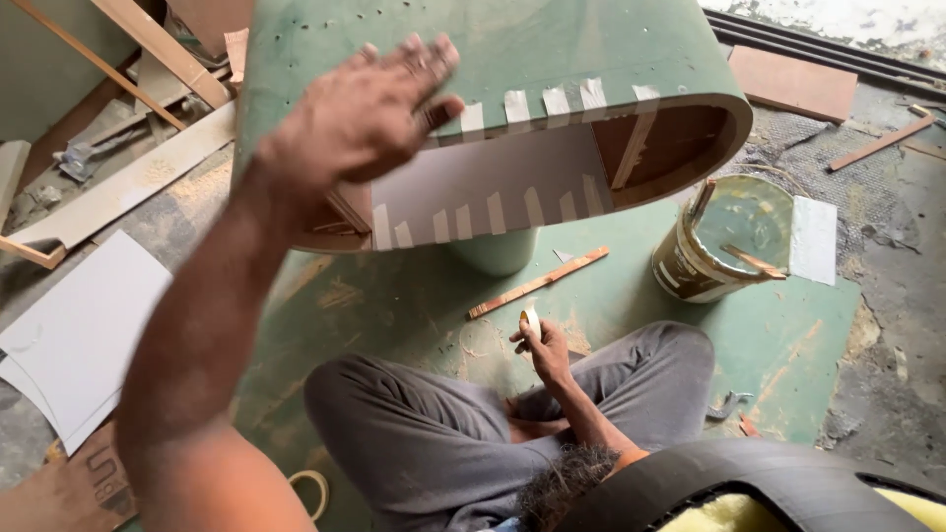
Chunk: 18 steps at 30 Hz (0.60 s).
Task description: The person sits on the workshop floor and applies strips of masking tape along the edge of a curved wooden furniture panel, pressing each strip down and tearing pieces of tape by hand. They smooth the tape over the surface and reposition the panel between strips.
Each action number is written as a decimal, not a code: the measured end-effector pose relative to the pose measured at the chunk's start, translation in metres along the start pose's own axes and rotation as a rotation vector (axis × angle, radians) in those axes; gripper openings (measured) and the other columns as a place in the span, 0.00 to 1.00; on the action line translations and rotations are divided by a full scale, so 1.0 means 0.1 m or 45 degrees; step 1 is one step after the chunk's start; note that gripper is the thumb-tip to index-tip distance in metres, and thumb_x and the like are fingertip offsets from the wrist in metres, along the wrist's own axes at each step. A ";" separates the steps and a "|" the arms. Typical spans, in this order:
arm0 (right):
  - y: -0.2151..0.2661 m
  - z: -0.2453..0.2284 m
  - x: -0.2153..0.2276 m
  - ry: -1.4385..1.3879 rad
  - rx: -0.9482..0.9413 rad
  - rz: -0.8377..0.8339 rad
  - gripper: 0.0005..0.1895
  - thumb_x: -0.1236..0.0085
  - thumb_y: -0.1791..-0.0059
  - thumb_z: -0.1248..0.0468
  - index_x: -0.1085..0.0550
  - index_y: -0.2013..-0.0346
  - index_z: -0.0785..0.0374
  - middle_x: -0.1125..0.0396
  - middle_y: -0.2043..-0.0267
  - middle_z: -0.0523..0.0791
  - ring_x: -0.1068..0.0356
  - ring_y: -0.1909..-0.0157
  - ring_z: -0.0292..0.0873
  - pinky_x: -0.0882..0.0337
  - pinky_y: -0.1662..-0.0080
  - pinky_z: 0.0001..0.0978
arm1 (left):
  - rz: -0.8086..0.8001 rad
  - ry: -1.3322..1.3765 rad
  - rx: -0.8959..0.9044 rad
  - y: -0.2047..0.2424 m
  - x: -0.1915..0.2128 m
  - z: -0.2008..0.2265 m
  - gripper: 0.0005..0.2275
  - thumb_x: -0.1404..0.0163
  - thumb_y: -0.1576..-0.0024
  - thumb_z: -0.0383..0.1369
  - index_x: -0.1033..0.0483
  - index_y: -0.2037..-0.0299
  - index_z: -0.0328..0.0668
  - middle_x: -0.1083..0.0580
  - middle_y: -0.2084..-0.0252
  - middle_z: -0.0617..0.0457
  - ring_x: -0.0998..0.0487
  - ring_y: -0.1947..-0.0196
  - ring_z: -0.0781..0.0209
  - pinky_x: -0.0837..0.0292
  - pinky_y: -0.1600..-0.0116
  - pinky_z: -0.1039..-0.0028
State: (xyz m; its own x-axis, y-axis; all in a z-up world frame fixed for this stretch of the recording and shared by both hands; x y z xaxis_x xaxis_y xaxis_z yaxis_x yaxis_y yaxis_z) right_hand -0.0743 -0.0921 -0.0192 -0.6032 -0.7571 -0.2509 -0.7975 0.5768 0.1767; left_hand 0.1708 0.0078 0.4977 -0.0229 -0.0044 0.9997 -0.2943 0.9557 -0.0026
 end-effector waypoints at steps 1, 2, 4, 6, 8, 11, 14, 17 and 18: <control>0.02 -0.02 0.03 -0.001 0.000 0.004 0.16 0.45 0.45 0.57 0.26 0.56 0.70 0.24 0.67 0.49 0.28 0.70 0.37 0.27 0.65 0.29 | -0.001 0.000 -0.004 -0.04 0.02 -0.03 0.33 0.80 0.34 0.57 0.49 0.25 0.43 0.47 0.25 0.41 0.49 0.25 0.46 0.60 0.25 0.55; 0.04 -0.03 0.06 0.011 0.011 0.011 0.16 0.45 0.45 0.57 0.26 0.56 0.70 0.24 0.66 0.48 0.28 0.70 0.37 0.27 0.64 0.29 | 0.055 0.119 -0.073 -0.08 0.05 -0.05 0.34 0.79 0.34 0.56 0.51 0.26 0.38 0.49 0.25 0.36 0.51 0.26 0.39 0.61 0.27 0.50; 0.02 -0.03 0.06 0.011 0.029 0.025 0.16 0.45 0.45 0.57 0.25 0.56 0.70 0.24 0.66 0.48 0.28 0.69 0.36 0.27 0.64 0.28 | 0.109 0.229 -0.151 -0.19 0.17 0.03 0.35 0.78 0.34 0.55 0.52 0.27 0.32 0.51 0.25 0.30 0.53 0.26 0.32 0.61 0.28 0.46; 0.03 0.04 0.06 0.015 -0.012 0.036 0.16 0.44 0.45 0.57 0.25 0.55 0.69 0.24 0.67 0.48 0.28 0.70 0.37 0.28 0.65 0.28 | 0.176 0.490 0.095 -0.32 0.32 0.26 0.35 0.78 0.35 0.60 0.47 0.23 0.48 0.40 0.24 0.45 0.39 0.25 0.52 0.46 0.21 0.60; 0.02 0.00 0.05 0.004 -0.028 0.033 0.16 0.44 0.45 0.57 0.25 0.55 0.69 0.24 0.67 0.48 0.28 0.71 0.37 0.28 0.66 0.28 | 0.138 0.422 0.037 -0.60 0.29 0.53 0.34 0.77 0.34 0.58 0.55 0.22 0.49 0.51 0.22 0.47 0.52 0.23 0.50 0.59 0.22 0.52; 0.01 -0.03 0.00 -0.013 -0.069 0.009 0.16 0.44 0.46 0.57 0.26 0.54 0.69 0.24 0.67 0.48 0.28 0.71 0.37 0.28 0.66 0.29 | -0.002 0.273 0.027 -0.92 0.07 0.68 0.32 0.78 0.33 0.57 0.64 0.22 0.53 0.62 0.19 0.52 0.66 0.20 0.54 0.75 0.22 0.46; 0.01 -0.02 0.02 -0.010 -0.114 0.000 0.15 0.45 0.46 0.57 0.26 0.54 0.68 0.24 0.67 0.48 0.28 0.71 0.37 0.29 0.66 0.29 | 0.108 0.177 -0.037 -1.25 -0.26 0.46 0.30 0.78 0.33 0.54 0.58 0.24 0.49 0.57 0.21 0.47 0.59 0.21 0.48 0.72 0.24 0.39; -0.02 -0.01 0.03 0.010 -0.143 0.000 0.15 0.45 0.46 0.57 0.26 0.55 0.68 0.23 0.67 0.48 0.28 0.71 0.38 0.31 0.67 0.29 | 0.173 0.159 0.122 -1.15 0.04 0.53 0.26 0.75 0.30 0.51 0.38 0.34 0.42 0.36 0.35 0.40 0.37 0.34 0.44 0.49 0.30 0.42; -0.01 0.01 0.03 0.022 -0.158 0.006 0.15 0.45 0.45 0.57 0.26 0.55 0.68 0.23 0.67 0.48 0.28 0.71 0.38 0.31 0.67 0.28 | 0.021 0.164 0.376 -1.05 0.22 0.62 0.26 0.74 0.28 0.52 0.27 0.42 0.42 0.23 0.47 0.42 0.22 0.45 0.49 0.31 0.33 0.52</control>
State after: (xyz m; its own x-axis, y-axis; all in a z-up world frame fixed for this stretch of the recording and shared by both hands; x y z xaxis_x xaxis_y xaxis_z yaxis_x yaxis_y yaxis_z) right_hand -0.0750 -0.0948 -0.0208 -0.6059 -0.7604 -0.2337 -0.7894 0.5385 0.2947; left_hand 0.1422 -0.1108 0.5185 0.0856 0.0655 0.9942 -0.5602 0.8283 -0.0063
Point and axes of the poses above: each hand's wrist, its own y-axis away from the middle knuckle, its own x-axis out of the back of the hand, z = x × y, the point moved 1 cm from there along -y, towards the middle knuckle
